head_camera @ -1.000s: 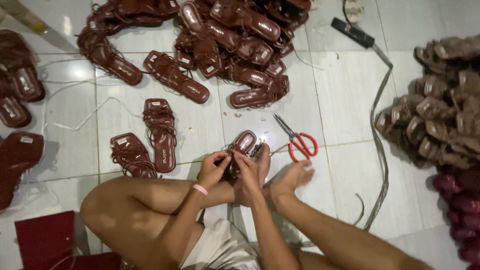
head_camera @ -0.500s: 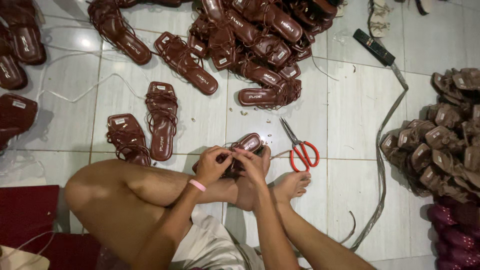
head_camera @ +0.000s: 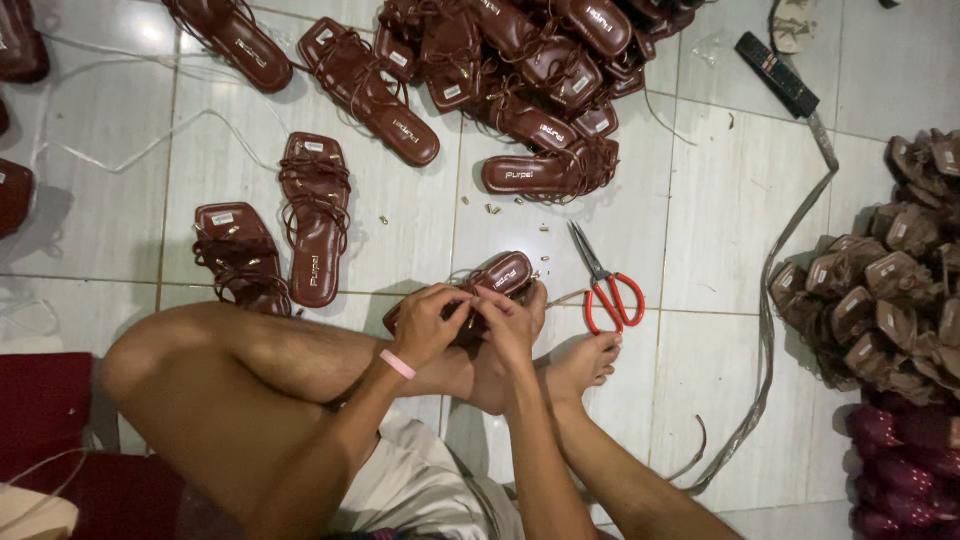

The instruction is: The person sits on the floor and attaches small gold-colored metal hardware pieces to the straps of brown sandals. They pick up the hardware, align it with the strap, and press it into place by hand.

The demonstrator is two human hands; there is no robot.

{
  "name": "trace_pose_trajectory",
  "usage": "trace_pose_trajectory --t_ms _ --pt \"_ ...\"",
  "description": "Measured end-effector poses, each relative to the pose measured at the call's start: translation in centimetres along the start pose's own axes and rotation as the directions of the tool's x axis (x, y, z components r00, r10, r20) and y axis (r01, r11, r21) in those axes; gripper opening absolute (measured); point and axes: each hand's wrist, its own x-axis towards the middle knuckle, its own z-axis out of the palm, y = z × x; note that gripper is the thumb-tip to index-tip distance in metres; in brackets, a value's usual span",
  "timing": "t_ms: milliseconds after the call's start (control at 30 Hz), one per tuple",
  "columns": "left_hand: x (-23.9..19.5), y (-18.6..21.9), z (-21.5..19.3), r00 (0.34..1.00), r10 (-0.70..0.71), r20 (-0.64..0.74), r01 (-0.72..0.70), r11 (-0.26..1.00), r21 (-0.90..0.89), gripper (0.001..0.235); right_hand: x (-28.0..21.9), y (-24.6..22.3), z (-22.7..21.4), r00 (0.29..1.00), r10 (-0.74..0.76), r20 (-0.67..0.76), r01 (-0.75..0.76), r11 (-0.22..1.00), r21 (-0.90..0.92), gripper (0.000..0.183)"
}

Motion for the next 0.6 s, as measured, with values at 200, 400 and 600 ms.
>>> trace_pose_trajectory --t_ms 200,400,600 --pt "0.0 -0.4 -0.1 1.000 0.006 0.029 -0.004 0.998 -0.062 0.011 -0.1 1.2 0.0 1.000 -0.014 -0.011 0.015 0.992 0.123 0.031" --pt "0.0 -0.9 -0.1 0.995 -0.078 0.063 0.084 0.990 -0.111 0.011 -0.5 1.4 0.1 0.999 0.001 0.047 -0.016 0.946 0.325 0.035" --pt "-0.1 -0.9 -0.3 0.998 0.050 0.034 -0.049 0.998 -0.028 0.012 -0.9 0.3 0.0 0.989 0.038 0.143 -0.092 0.915 0.393 0.033"
